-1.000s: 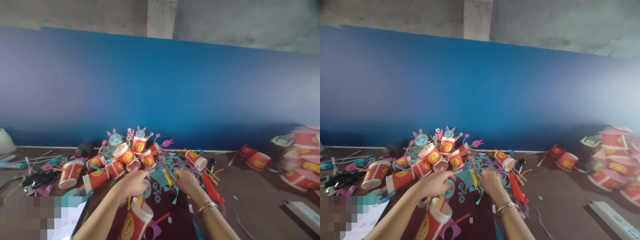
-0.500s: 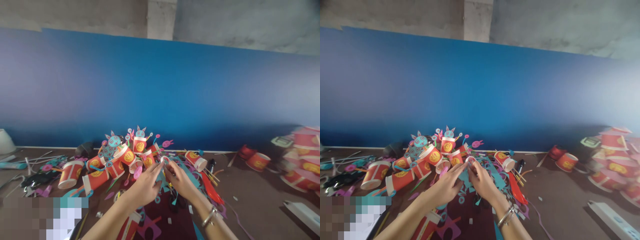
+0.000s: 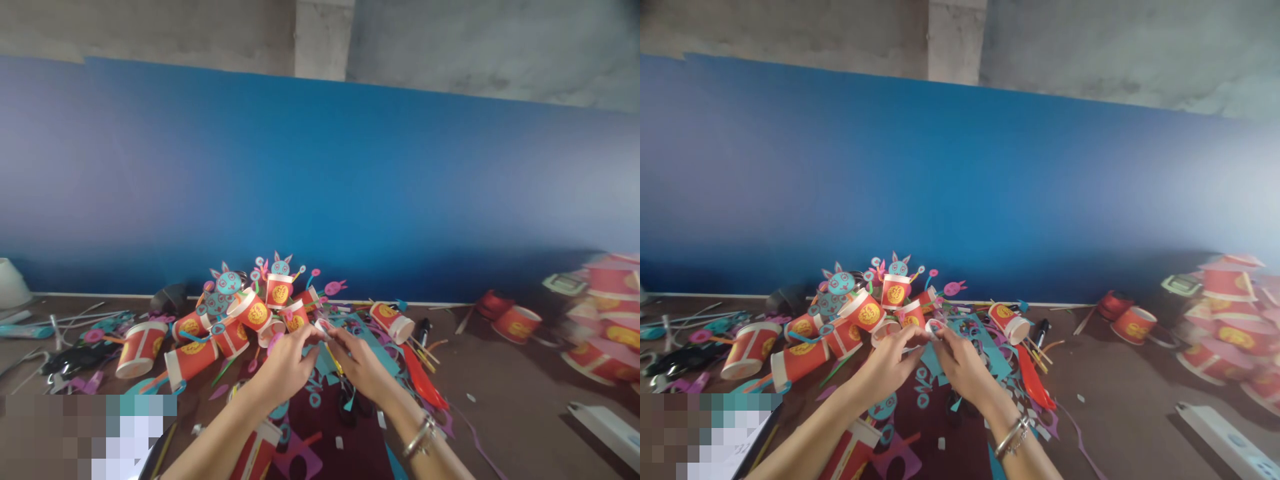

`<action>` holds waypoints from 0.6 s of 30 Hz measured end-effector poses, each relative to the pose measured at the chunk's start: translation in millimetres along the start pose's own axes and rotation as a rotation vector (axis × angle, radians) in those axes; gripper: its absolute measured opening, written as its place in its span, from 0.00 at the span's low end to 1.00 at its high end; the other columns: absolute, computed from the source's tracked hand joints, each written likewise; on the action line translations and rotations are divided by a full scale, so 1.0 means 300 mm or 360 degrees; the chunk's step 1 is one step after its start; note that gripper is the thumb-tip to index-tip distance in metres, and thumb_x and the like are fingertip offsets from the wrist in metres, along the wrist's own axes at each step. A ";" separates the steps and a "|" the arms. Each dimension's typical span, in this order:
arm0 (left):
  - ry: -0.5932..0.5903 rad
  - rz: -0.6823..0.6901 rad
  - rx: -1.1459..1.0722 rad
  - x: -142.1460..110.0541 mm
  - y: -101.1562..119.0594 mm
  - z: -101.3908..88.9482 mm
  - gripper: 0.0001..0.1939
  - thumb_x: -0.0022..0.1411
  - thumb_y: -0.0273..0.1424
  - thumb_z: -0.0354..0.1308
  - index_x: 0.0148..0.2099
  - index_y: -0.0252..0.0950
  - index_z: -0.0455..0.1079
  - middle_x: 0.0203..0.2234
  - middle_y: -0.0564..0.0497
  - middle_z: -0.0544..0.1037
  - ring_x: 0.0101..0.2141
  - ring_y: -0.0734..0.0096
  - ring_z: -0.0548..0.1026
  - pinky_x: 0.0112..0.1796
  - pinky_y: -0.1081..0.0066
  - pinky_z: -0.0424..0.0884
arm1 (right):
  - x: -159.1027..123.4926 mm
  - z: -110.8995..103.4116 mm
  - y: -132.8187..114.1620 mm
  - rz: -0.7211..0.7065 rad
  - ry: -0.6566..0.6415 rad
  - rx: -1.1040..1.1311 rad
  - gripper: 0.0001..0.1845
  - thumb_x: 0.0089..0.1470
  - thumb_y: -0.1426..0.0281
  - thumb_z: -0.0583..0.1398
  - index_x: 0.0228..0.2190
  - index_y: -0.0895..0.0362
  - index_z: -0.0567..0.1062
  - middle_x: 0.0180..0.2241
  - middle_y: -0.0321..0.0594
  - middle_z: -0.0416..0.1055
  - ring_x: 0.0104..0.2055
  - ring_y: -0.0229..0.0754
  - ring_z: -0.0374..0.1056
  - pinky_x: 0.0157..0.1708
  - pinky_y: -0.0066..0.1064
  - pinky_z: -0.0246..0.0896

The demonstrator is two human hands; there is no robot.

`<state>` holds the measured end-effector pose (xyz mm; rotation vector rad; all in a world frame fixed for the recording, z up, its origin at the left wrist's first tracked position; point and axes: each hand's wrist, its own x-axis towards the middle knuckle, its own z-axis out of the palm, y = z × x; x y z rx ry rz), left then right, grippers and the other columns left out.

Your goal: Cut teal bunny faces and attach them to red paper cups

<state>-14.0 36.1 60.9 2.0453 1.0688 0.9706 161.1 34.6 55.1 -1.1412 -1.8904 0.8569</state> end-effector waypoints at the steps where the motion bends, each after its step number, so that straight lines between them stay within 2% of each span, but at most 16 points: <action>1: 0.0014 -0.0012 0.0024 0.001 0.001 0.001 0.10 0.60 0.27 0.51 0.44 0.39 0.68 0.40 0.48 0.78 0.42 0.62 0.75 0.41 0.70 0.68 | 0.000 0.001 -0.003 0.0002 0.0015 -0.0021 0.12 0.59 0.63 0.52 0.31 0.54 0.71 0.23 0.34 0.67 0.24 0.38 0.60 0.23 0.26 0.54; 5: 0.0151 0.0015 0.0281 0.004 0.002 0.007 0.03 0.59 0.28 0.54 0.36 0.39 0.67 0.33 0.49 0.76 0.35 0.63 0.75 0.35 0.70 0.67 | 0.001 0.014 -0.012 -0.0046 0.0096 -0.0085 0.13 0.57 0.63 0.54 0.29 0.55 0.74 0.22 0.35 0.68 0.24 0.38 0.61 0.23 0.26 0.56; 8: 0.0282 0.0129 0.0432 0.004 -0.005 0.011 0.03 0.59 0.26 0.54 0.33 0.38 0.66 0.32 0.50 0.73 0.34 0.65 0.72 0.35 0.69 0.66 | -0.002 0.027 -0.016 -0.0112 0.0140 -0.0079 0.12 0.55 0.64 0.55 0.29 0.56 0.76 0.21 0.36 0.68 0.23 0.38 0.61 0.22 0.26 0.56; 12: 0.0216 0.0360 0.0440 0.001 -0.013 0.009 0.05 0.63 0.25 0.49 0.35 0.37 0.64 0.32 0.50 0.71 0.35 0.67 0.70 0.35 0.69 0.65 | -0.005 0.033 -0.024 -0.0116 0.0176 -0.0043 0.11 0.54 0.67 0.56 0.26 0.57 0.76 0.19 0.35 0.66 0.21 0.36 0.58 0.21 0.25 0.53; 18: 0.0185 0.0618 0.0483 -0.012 -0.002 0.001 0.08 0.66 0.24 0.43 0.37 0.37 0.62 0.33 0.48 0.70 0.37 0.67 0.68 0.37 0.68 0.65 | -0.005 0.038 -0.045 0.0089 0.0239 0.0279 0.10 0.51 0.68 0.56 0.23 0.58 0.74 0.18 0.32 0.60 0.20 0.33 0.51 0.20 0.25 0.46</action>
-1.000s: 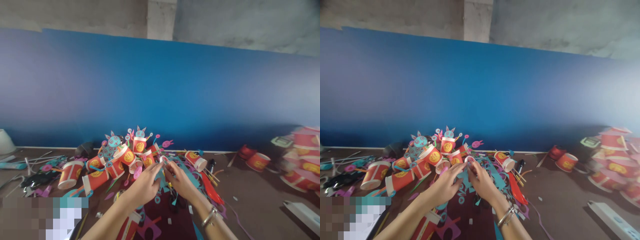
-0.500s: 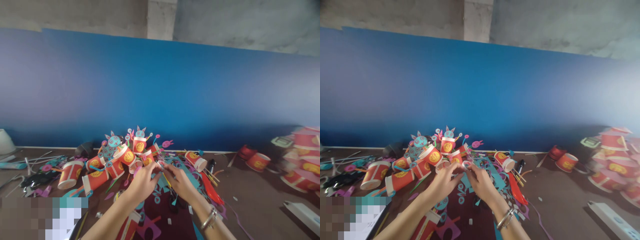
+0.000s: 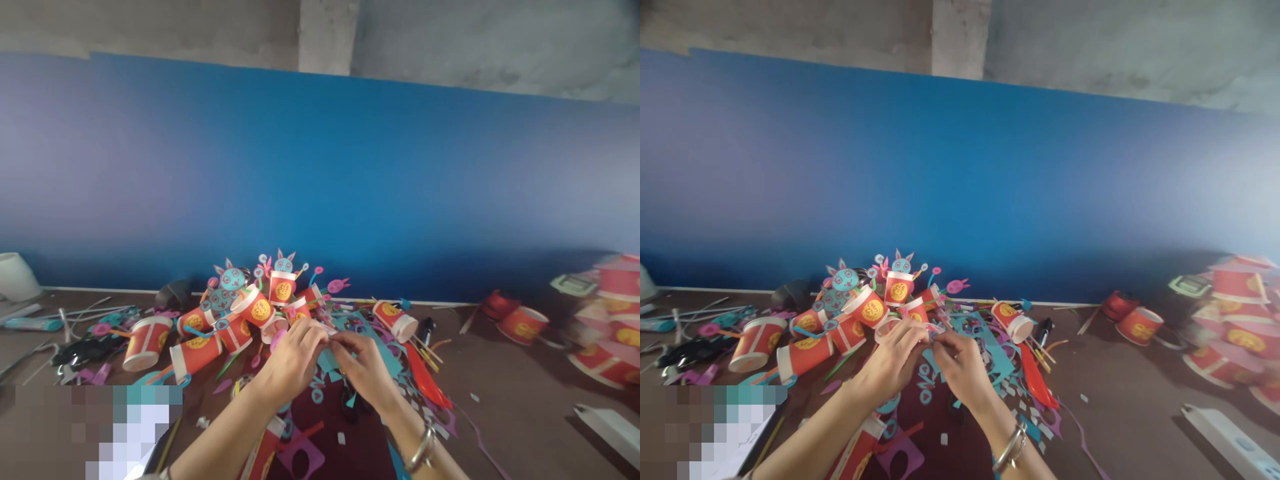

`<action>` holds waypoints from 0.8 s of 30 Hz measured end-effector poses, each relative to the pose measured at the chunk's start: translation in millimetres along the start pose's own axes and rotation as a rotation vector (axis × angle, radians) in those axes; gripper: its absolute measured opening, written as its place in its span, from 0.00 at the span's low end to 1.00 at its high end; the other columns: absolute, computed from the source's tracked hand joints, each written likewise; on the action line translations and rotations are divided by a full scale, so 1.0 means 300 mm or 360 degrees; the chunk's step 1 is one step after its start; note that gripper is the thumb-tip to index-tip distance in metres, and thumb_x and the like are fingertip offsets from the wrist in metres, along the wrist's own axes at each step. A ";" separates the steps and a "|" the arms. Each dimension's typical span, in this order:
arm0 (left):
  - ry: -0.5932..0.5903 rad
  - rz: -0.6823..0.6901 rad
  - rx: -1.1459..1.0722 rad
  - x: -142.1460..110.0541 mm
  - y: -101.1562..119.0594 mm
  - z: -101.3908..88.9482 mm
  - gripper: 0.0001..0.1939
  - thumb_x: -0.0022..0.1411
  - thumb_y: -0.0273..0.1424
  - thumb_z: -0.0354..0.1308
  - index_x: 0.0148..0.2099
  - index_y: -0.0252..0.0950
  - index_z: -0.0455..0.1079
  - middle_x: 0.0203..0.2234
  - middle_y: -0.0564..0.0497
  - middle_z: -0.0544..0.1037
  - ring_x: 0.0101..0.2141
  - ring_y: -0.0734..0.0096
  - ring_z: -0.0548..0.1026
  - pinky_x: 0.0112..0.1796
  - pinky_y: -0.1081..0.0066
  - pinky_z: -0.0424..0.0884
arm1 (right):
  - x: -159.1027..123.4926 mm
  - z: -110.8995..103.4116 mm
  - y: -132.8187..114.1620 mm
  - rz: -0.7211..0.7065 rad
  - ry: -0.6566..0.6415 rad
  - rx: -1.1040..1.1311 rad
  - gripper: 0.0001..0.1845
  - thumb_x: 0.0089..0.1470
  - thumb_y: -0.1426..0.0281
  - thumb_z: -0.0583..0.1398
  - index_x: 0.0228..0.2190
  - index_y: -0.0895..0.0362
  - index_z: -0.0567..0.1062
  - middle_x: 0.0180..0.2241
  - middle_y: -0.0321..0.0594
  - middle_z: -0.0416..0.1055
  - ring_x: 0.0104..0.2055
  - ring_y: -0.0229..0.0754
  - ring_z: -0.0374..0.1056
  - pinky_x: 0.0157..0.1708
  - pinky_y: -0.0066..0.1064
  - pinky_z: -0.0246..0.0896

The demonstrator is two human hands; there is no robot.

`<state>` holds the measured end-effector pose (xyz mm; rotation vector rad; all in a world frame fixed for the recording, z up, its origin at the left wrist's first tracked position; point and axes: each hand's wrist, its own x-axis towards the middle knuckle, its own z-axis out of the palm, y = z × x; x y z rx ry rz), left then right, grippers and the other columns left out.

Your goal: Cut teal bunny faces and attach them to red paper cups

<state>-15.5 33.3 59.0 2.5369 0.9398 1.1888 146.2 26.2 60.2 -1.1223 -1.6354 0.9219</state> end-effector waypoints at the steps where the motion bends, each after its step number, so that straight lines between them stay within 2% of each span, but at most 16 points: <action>1: 0.0015 0.0037 0.0005 -0.001 0.003 -0.002 0.08 0.66 0.24 0.43 0.38 0.37 0.62 0.33 0.48 0.70 0.37 0.67 0.67 0.38 0.68 0.65 | -0.002 0.004 -0.001 0.0054 0.0011 0.0101 0.11 0.51 0.67 0.57 0.21 0.58 0.73 0.16 0.31 0.57 0.19 0.33 0.49 0.19 0.25 0.44; 5: 0.0130 0.0142 -0.0084 -0.004 0.014 -0.003 0.07 0.64 0.23 0.45 0.37 0.37 0.61 0.33 0.48 0.70 0.37 0.67 0.67 0.38 0.67 0.65 | -0.011 0.021 0.005 0.0222 -0.0004 0.0508 0.15 0.49 0.63 0.58 0.17 0.58 0.67 0.14 0.28 0.51 0.19 0.31 0.44 0.19 0.25 0.41; 7: 0.0305 0.0057 -0.0279 -0.001 0.019 -0.005 0.06 0.64 0.24 0.46 0.35 0.37 0.61 0.32 0.49 0.69 0.35 0.67 0.67 0.38 0.67 0.65 | -0.012 0.023 0.011 0.0242 -0.0048 0.0501 0.15 0.50 0.62 0.57 0.20 0.58 0.68 0.15 0.28 0.50 0.19 0.31 0.44 0.19 0.25 0.40; 9: 0.0532 -0.0170 -0.0603 0.008 0.021 -0.011 0.04 0.64 0.27 0.48 0.34 0.37 0.61 0.30 0.50 0.68 0.33 0.70 0.67 0.35 0.70 0.65 | -0.006 0.014 0.023 0.0222 -0.0034 0.0227 0.14 0.52 0.61 0.55 0.23 0.58 0.69 0.15 0.28 0.51 0.18 0.32 0.45 0.18 0.25 0.40; 11: 0.0647 -0.0453 -0.0938 0.021 0.016 -0.023 0.04 0.62 0.30 0.51 0.33 0.37 0.62 0.28 0.52 0.68 0.29 0.72 0.67 0.32 0.72 0.65 | 0.006 -0.005 0.044 0.0136 0.0038 -0.0304 0.13 0.53 0.63 0.54 0.24 0.58 0.70 0.15 0.30 0.55 0.18 0.33 0.50 0.19 0.26 0.44; 14: 0.0565 -0.0811 -0.1127 0.039 -0.003 -0.041 0.06 0.57 0.32 0.57 0.31 0.36 0.64 0.23 0.55 0.68 0.26 0.75 0.68 0.28 0.75 0.65 | 0.026 -0.043 0.095 0.0055 0.0037 -0.1325 0.13 0.54 0.71 0.52 0.22 0.57 0.72 0.19 0.36 0.67 0.24 0.38 0.62 0.27 0.28 0.52; 16: 0.0502 -0.0937 -0.1083 0.045 -0.019 -0.048 0.07 0.54 0.32 0.59 0.28 0.35 0.65 0.20 0.56 0.68 0.23 0.76 0.67 0.26 0.76 0.63 | 0.033 -0.063 0.134 0.0145 -0.0028 -0.1713 0.14 0.53 0.74 0.53 0.22 0.58 0.75 0.25 0.44 0.72 0.30 0.44 0.68 0.32 0.31 0.55; 18: 0.0450 -0.0978 -0.1054 0.047 -0.033 -0.049 0.07 0.52 0.31 0.60 0.28 0.36 0.64 0.19 0.57 0.68 0.21 0.78 0.66 0.24 0.77 0.62 | 0.034 -0.074 0.167 0.0238 -0.0035 -0.1828 0.13 0.51 0.77 0.54 0.22 0.61 0.76 0.30 0.51 0.74 0.35 0.50 0.69 0.34 0.35 0.57; 20: 0.0415 -0.1016 -0.1083 0.045 -0.042 -0.045 0.08 0.51 0.30 0.60 0.32 0.36 0.63 0.20 0.58 0.70 0.21 0.78 0.66 0.24 0.77 0.63 | 0.032 -0.075 0.185 0.0291 -0.0001 -0.1869 0.10 0.48 0.79 0.55 0.26 0.63 0.78 0.34 0.56 0.74 0.39 0.55 0.69 0.37 0.38 0.58; 22: 0.0384 -0.1066 -0.1127 0.042 -0.047 -0.038 0.11 0.50 0.29 0.60 0.37 0.37 0.64 0.21 0.57 0.72 0.22 0.76 0.68 0.24 0.77 0.64 | 0.029 -0.067 0.185 0.0267 0.0009 -0.1863 0.10 0.47 0.79 0.56 0.31 0.62 0.77 0.38 0.54 0.73 0.43 0.55 0.67 0.40 0.39 0.58; 24: 0.0327 -0.1072 -0.1093 0.039 -0.050 -0.032 0.08 0.51 0.30 0.60 0.35 0.35 0.67 0.23 0.55 0.73 0.24 0.75 0.70 0.26 0.75 0.66 | 0.026 -0.050 0.174 0.0130 -0.0066 -0.1725 0.10 0.50 0.77 0.57 0.32 0.59 0.77 0.38 0.48 0.73 0.44 0.49 0.67 0.43 0.35 0.58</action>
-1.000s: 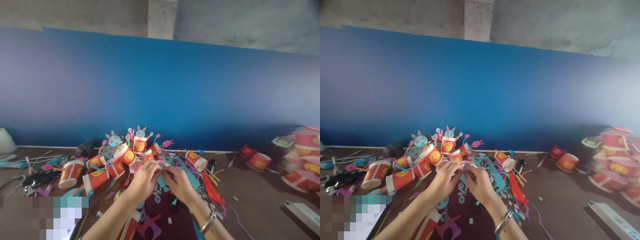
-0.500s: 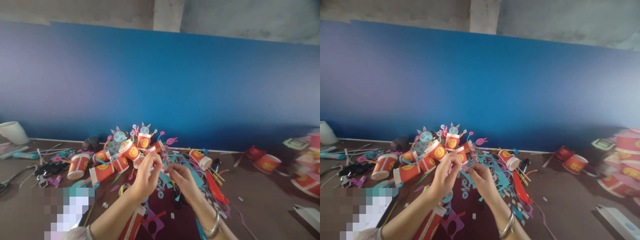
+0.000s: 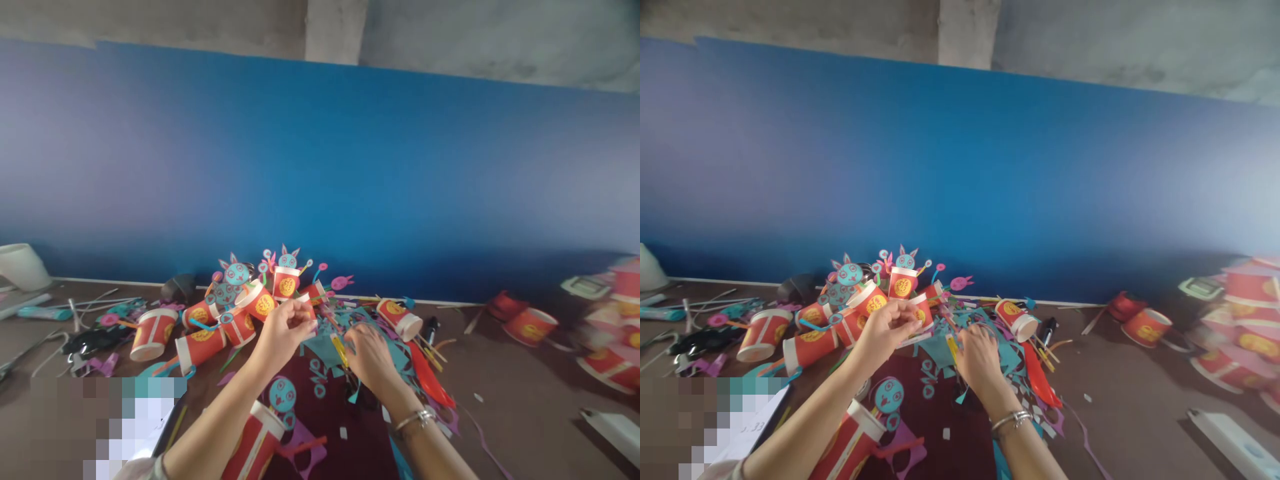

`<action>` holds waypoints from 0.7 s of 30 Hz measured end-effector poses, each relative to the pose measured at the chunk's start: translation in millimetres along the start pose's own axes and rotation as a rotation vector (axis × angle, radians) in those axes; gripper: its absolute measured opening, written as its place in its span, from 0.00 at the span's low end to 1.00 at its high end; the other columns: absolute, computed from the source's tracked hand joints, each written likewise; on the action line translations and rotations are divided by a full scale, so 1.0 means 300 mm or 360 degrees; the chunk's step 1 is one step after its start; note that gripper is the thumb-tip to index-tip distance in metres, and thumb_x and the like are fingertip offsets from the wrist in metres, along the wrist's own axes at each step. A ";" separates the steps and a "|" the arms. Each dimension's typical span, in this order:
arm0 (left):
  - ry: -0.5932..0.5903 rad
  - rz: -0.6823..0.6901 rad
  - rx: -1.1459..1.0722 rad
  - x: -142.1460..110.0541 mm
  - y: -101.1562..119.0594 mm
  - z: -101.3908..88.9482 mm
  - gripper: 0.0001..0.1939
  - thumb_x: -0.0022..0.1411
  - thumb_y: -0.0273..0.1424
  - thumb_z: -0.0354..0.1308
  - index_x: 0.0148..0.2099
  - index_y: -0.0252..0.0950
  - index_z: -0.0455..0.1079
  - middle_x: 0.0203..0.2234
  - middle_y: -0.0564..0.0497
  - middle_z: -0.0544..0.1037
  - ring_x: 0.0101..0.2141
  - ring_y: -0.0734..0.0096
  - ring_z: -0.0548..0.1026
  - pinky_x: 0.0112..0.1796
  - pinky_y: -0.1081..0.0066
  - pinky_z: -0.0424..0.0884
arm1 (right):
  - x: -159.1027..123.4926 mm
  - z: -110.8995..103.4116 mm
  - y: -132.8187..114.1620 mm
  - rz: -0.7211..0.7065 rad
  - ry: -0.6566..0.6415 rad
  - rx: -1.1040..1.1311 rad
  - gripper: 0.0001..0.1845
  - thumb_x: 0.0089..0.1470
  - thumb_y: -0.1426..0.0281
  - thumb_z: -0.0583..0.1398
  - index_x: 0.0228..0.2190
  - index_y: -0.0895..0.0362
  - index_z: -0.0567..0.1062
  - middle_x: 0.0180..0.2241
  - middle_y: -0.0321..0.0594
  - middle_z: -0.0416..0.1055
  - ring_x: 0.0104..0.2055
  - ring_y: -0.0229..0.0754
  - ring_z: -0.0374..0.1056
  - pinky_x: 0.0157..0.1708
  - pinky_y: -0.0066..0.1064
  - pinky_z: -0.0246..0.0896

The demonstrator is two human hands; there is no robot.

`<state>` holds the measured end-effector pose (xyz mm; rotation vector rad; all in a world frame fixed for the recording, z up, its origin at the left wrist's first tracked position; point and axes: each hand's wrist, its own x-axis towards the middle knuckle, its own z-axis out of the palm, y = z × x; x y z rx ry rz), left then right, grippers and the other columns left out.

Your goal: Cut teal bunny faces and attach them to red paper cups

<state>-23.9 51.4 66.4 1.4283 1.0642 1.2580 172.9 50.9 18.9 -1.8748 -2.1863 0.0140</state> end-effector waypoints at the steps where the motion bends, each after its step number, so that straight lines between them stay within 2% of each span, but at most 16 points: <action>1: -0.0017 0.0009 0.0051 0.000 -0.003 0.001 0.06 0.51 0.30 0.59 0.33 0.35 0.68 0.23 0.54 0.73 0.25 0.74 0.71 0.27 0.75 0.66 | -0.003 0.000 -0.013 -0.0107 -0.0016 0.0099 0.09 0.51 0.76 0.57 0.30 0.57 0.77 0.37 0.45 0.73 0.43 0.47 0.67 0.44 0.33 0.58; 4: -0.0055 0.0037 0.0174 -0.001 -0.006 0.004 0.05 0.52 0.31 0.58 0.28 0.34 0.71 0.21 0.54 0.73 0.25 0.74 0.71 0.28 0.74 0.66 | -0.017 0.015 -0.053 -0.0346 -0.0091 0.0331 0.08 0.52 0.74 0.58 0.28 0.55 0.78 0.38 0.42 0.71 0.45 0.45 0.66 0.47 0.32 0.57; 9: -0.0070 0.0046 0.0194 -0.003 -0.009 0.007 0.04 0.53 0.29 0.57 0.29 0.34 0.70 0.21 0.54 0.72 0.25 0.73 0.71 0.29 0.74 0.66 | -0.040 0.072 -0.093 -0.0399 -0.0108 0.0386 0.12 0.50 0.74 0.58 0.37 0.53 0.78 0.52 0.46 0.63 0.57 0.51 0.56 0.54 0.41 0.51; 15: -0.0080 0.0075 0.0111 -0.002 -0.012 0.009 0.02 0.52 0.28 0.56 0.30 0.35 0.69 0.24 0.54 0.72 0.27 0.73 0.71 0.31 0.73 0.67 | -0.043 0.066 -0.075 -0.0452 -0.0156 0.0443 0.11 0.46 0.79 0.57 0.29 0.54 0.77 0.54 0.44 0.62 0.60 0.49 0.52 0.55 0.41 0.48; 17: -0.0075 0.0071 0.0087 -0.002 -0.010 0.010 0.05 0.51 0.26 0.56 0.33 0.35 0.69 0.24 0.54 0.72 0.28 0.73 0.71 0.31 0.73 0.67 | -0.043 0.056 -0.069 -0.0473 -0.0207 0.0441 0.11 0.45 0.79 0.57 0.26 0.54 0.77 0.54 0.43 0.62 0.60 0.49 0.51 0.56 0.41 0.47; 21: -0.0052 0.0011 0.0155 -0.005 -0.007 0.010 0.06 0.50 0.26 0.56 0.34 0.34 0.70 0.25 0.53 0.74 0.28 0.71 0.72 0.31 0.73 0.67 | -0.044 0.053 -0.072 -0.0448 -0.0299 0.0448 0.09 0.42 0.78 0.59 0.26 0.55 0.77 0.54 0.44 0.62 0.61 0.51 0.50 0.56 0.44 0.45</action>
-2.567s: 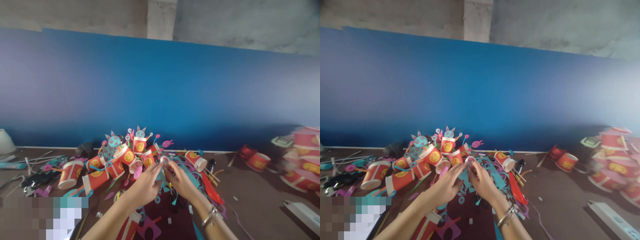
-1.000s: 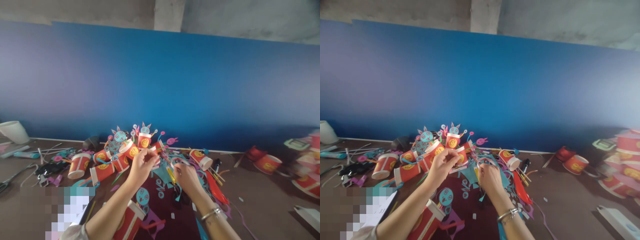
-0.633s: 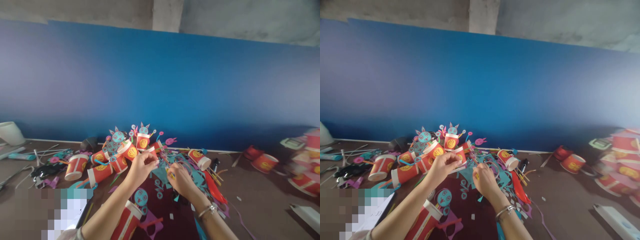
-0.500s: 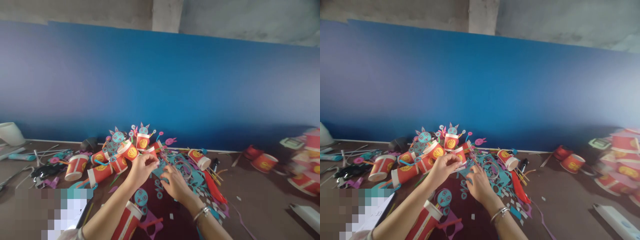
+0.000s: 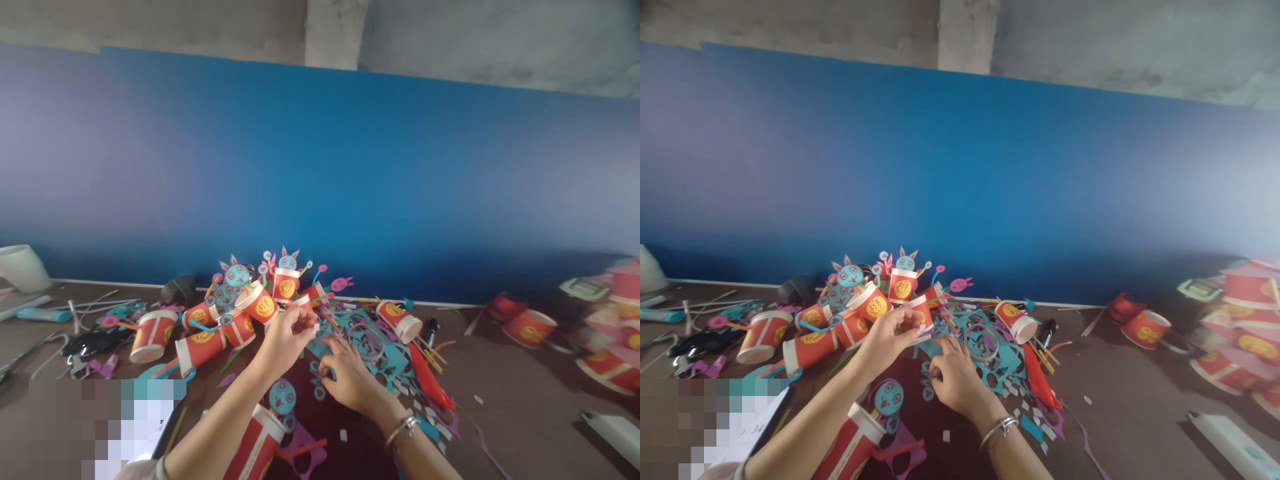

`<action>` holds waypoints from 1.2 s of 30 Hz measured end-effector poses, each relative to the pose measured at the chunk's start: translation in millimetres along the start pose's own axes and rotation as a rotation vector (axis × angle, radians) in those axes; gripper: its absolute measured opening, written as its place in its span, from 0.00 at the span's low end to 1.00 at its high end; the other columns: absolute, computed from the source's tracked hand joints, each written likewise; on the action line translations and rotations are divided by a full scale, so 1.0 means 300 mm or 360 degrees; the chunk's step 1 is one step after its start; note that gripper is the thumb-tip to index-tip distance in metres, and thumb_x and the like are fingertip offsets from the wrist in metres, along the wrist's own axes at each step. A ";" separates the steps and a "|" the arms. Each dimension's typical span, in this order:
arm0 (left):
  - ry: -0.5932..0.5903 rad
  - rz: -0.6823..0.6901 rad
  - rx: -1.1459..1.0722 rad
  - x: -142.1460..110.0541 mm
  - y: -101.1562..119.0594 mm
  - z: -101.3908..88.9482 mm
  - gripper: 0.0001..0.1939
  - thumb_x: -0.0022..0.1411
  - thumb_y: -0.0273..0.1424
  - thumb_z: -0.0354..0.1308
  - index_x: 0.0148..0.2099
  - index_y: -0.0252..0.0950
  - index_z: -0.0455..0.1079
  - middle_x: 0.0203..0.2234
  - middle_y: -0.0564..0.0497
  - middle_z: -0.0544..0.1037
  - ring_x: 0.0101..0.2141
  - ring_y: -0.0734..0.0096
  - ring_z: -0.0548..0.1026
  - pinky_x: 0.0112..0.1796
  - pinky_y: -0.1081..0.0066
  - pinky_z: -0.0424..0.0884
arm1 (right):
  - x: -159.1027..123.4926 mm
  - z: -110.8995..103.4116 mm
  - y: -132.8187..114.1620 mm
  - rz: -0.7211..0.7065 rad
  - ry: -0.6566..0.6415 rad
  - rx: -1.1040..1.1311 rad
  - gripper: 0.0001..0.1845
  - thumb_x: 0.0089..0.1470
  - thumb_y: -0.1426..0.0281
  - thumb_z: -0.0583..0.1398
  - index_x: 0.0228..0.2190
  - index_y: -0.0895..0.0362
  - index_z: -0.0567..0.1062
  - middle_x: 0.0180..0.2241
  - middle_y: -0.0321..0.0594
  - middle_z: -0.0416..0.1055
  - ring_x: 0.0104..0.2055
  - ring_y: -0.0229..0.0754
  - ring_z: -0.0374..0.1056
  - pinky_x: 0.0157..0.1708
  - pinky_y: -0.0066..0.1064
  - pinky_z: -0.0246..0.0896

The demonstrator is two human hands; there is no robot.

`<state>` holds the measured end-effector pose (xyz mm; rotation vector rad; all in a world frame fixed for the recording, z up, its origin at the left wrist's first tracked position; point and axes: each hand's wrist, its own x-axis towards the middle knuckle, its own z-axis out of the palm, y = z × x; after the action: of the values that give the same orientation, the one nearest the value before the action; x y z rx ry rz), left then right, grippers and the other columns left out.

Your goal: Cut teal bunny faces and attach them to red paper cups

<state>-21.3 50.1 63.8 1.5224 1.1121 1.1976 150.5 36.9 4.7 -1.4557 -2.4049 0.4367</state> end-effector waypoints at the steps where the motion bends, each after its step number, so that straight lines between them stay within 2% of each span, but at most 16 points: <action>1: -0.0002 -0.0010 0.0027 0.000 -0.001 0.000 0.05 0.50 0.26 0.57 0.32 0.34 0.71 0.24 0.52 0.74 0.28 0.71 0.72 0.30 0.73 0.66 | 0.000 0.003 -0.001 -0.0004 -0.0005 0.0007 0.09 0.42 0.78 0.59 0.26 0.55 0.76 0.55 0.45 0.62 0.61 0.51 0.50 0.56 0.44 0.45; 6: -0.0025 -0.0082 0.0025 0.003 -0.008 -0.001 0.04 0.50 0.29 0.58 0.30 0.34 0.72 0.22 0.53 0.74 0.25 0.72 0.71 0.26 0.73 0.65 | -0.005 0.020 -0.001 -0.0041 -0.0029 0.0022 0.10 0.41 0.80 0.58 0.26 0.56 0.76 0.55 0.46 0.62 0.61 0.51 0.49 0.58 0.44 0.41; 8: -0.0032 -0.0133 -0.0033 0.005 -0.010 0.000 0.05 0.50 0.30 0.58 0.30 0.34 0.72 0.21 0.54 0.73 0.23 0.73 0.70 0.26 0.74 0.65 | -0.005 0.022 -0.004 -0.0050 0.0010 0.0053 0.10 0.41 0.80 0.57 0.25 0.57 0.75 0.54 0.47 0.63 0.60 0.50 0.51 0.57 0.43 0.43; 10: -0.0032 -0.0174 -0.0104 0.004 -0.010 0.001 0.05 0.49 0.29 0.59 0.30 0.34 0.72 0.21 0.54 0.73 0.22 0.74 0.69 0.26 0.74 0.65 | 0.002 0.014 -0.012 -0.0021 0.0102 0.0140 0.09 0.41 0.80 0.57 0.22 0.57 0.74 0.49 0.47 0.68 0.56 0.50 0.57 0.54 0.42 0.48; 13: -0.0025 -0.0219 -0.0189 0.000 -0.009 0.002 0.05 0.48 0.29 0.60 0.30 0.34 0.72 0.21 0.54 0.73 0.22 0.75 0.70 0.26 0.74 0.65 | 0.020 -0.016 -0.027 0.0193 0.0281 0.0511 0.06 0.40 0.79 0.58 0.18 0.57 0.72 0.32 0.42 0.72 0.42 0.47 0.66 0.44 0.37 0.56; 16: -0.0038 -0.0273 -0.0160 -0.004 -0.007 0.003 0.07 0.49 0.31 0.60 0.32 0.33 0.73 0.23 0.51 0.75 0.25 0.72 0.72 0.27 0.74 0.66 | 0.035 -0.056 -0.038 0.0373 0.0377 0.1044 0.04 0.44 0.72 0.59 0.20 0.58 0.72 0.21 0.34 0.67 0.27 0.39 0.64 0.30 0.29 0.58; 18: -0.0065 -0.0303 -0.0139 -0.007 -0.003 0.007 0.07 0.49 0.32 0.61 0.32 0.33 0.74 0.24 0.50 0.76 0.26 0.71 0.72 0.27 0.73 0.66 | 0.037 -0.077 -0.043 0.0412 0.0449 0.1495 0.06 0.44 0.68 0.61 0.23 0.58 0.72 0.20 0.32 0.66 0.24 0.36 0.61 0.26 0.27 0.55; 20: -0.0091 -0.0339 -0.0186 -0.009 0.000 0.015 0.07 0.48 0.32 0.62 0.30 0.34 0.74 0.23 0.52 0.75 0.25 0.72 0.72 0.27 0.74 0.66 | 0.035 -0.092 -0.050 0.0444 0.0536 0.1940 0.11 0.41 0.66 0.65 0.28 0.58 0.73 0.22 0.32 0.67 0.25 0.36 0.62 0.27 0.27 0.55; 22: -0.0097 -0.0385 -0.0285 -0.011 0.000 0.025 0.07 0.47 0.32 0.64 0.29 0.34 0.73 0.20 0.54 0.74 0.24 0.73 0.72 0.26 0.75 0.66 | 0.031 -0.101 -0.060 0.0483 0.0593 0.2137 0.18 0.39 0.65 0.67 0.34 0.58 0.74 0.24 0.33 0.68 0.27 0.37 0.63 0.28 0.28 0.55; 24: -0.0087 -0.0431 -0.0392 -0.013 -0.005 0.037 0.09 0.45 0.33 0.65 0.28 0.34 0.72 0.19 0.55 0.73 0.23 0.73 0.72 0.26 0.74 0.67 | 0.027 -0.107 -0.071 0.0527 0.0648 0.2172 0.18 0.39 0.65 0.67 0.34 0.58 0.74 0.24 0.34 0.69 0.27 0.38 0.63 0.29 0.28 0.56; 28: -0.0091 -0.0515 -0.0583 -0.017 -0.019 0.057 0.12 0.42 0.33 0.68 0.28 0.34 0.71 0.18 0.56 0.74 0.22 0.73 0.73 0.27 0.73 0.70 | 0.021 -0.113 -0.082 0.0546 0.0729 0.2127 0.12 0.39 0.64 0.66 0.25 0.57 0.71 0.22 0.34 0.68 0.26 0.37 0.62 0.27 0.27 0.55; 36: -0.0056 -0.0625 -0.0769 -0.026 -0.020 0.072 0.17 0.37 0.35 0.71 0.27 0.33 0.70 0.19 0.54 0.76 0.22 0.74 0.74 0.27 0.74 0.70 | 0.015 -0.122 -0.084 0.0462 0.0739 0.1902 0.12 0.41 0.62 0.65 0.21 0.57 0.72 0.20 0.34 0.67 0.25 0.37 0.60 0.27 0.27 0.54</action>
<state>-1.8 41.6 53.2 0.9053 0.9533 1.0612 143.0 33.6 48.5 -1.0946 -1.1260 1.1684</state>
